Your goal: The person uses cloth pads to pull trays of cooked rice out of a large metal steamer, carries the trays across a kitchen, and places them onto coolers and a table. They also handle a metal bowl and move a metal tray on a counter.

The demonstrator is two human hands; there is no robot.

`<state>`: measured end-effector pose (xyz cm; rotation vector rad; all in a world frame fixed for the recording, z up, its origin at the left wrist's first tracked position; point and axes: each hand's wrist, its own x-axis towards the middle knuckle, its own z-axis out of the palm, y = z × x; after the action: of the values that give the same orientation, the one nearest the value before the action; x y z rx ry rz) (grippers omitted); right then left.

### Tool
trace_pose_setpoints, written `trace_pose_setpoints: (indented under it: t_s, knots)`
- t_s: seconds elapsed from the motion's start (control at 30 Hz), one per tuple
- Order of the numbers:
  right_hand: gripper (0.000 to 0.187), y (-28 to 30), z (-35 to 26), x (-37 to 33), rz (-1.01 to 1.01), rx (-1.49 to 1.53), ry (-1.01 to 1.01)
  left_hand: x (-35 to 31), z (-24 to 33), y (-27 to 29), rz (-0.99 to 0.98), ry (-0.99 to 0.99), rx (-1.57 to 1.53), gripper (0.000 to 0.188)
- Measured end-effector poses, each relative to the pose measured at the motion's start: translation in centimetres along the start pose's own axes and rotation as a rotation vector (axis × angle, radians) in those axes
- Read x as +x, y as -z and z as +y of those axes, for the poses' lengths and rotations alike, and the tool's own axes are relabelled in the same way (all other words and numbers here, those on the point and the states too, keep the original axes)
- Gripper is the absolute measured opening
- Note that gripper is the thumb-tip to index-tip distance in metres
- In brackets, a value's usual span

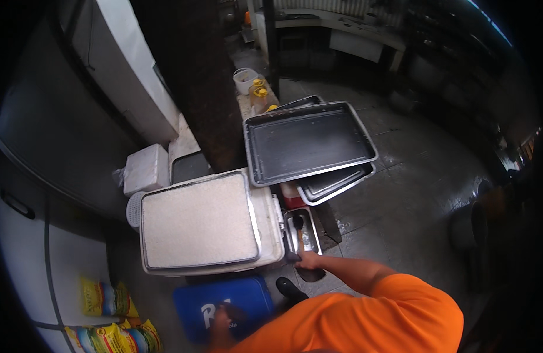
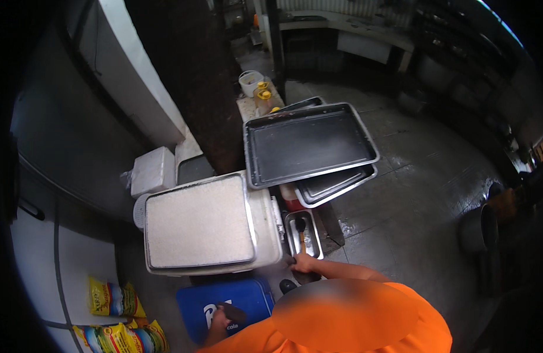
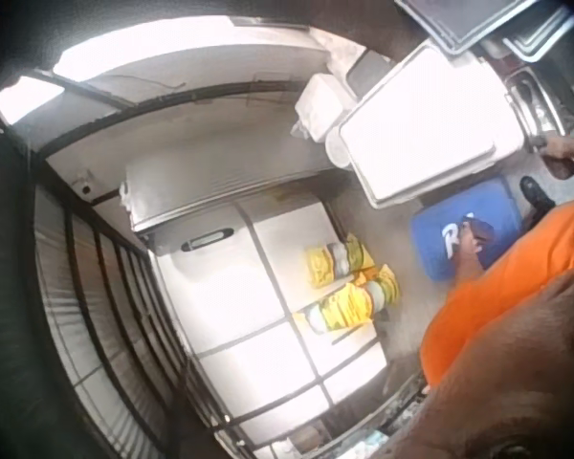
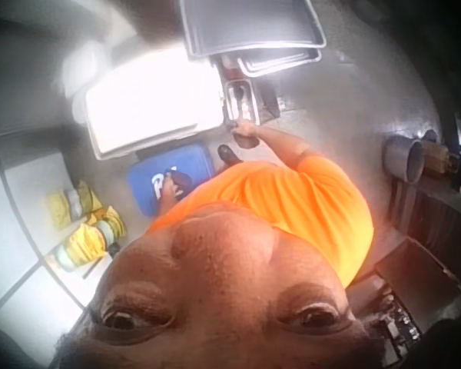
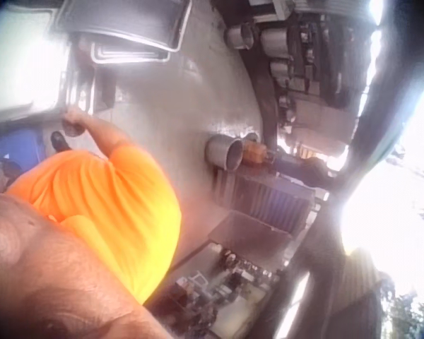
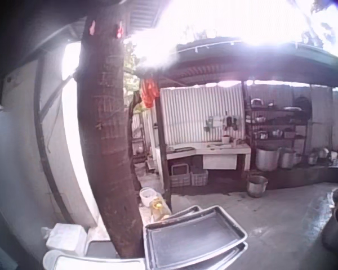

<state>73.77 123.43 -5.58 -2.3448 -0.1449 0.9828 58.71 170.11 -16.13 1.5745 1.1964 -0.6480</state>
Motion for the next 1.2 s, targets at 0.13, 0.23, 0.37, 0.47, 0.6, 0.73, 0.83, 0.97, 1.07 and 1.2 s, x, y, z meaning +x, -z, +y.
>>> trace_pose_setpoints:
  t_s: [0.13,0.23,0.37,0.47,0.6,0.73,0.83,0.97,1.07,1.2]
  knots:
    - [0.052,-2.3,14.6,-10.7,0.02,0.203,-0.211,-9.2,0.8,-14.3,-0.308,-0.031,0.539,0.053]
    - [0.049,-3.8,25.0,-20.1,0.093,0.337,-0.444,-17.9,3.1,-22.8,-0.413,-0.143,0.747,0.052]
    - [0.047,-7.1,37.5,-34.2,0.272,0.509,-0.675,-12.0,0.7,-34.1,-0.711,-0.108,0.419,0.046]
    - [0.047,-14.2,46.7,-45.5,0.46,0.783,-0.768,-17.1,1.9,-44.9,-0.834,-0.129,0.273,0.038]
    - [0.046,-17.6,50.8,-60.0,0.746,1.546,-0.747,-28.0,2.1,-57.7,-0.919,-0.136,0.4,0.041]
    - [0.03,-24.6,55.3,-71.4,1.062,2.138,-0.472,-49.7,4.0,-70.2,-1.131,-0.309,0.631,0.043]
    - [0.022,-24.5,56.6,-75.6,1.234,2.372,-0.276,-62.7,6.8,-75.9,-1.533,-0.528,0.302,0.052]
    - [0.024,-23.3,60.5,-77.4,1.373,2.429,-0.068,-72.2,5.8,-87.2,-1.897,-0.276,0.062,0.054]
    - [0.026,-20.1,65.7,-78.8,1.418,2.432,-0.033,-75.0,0.2,-98.7,-1.932,-0.194,0.11,0.055]
    - [0.031,-13.8,72.0,-84.5,1.518,2.421,0.013,-79.7,-10.0,-110.9,-1.973,0.098,0.241,0.059]
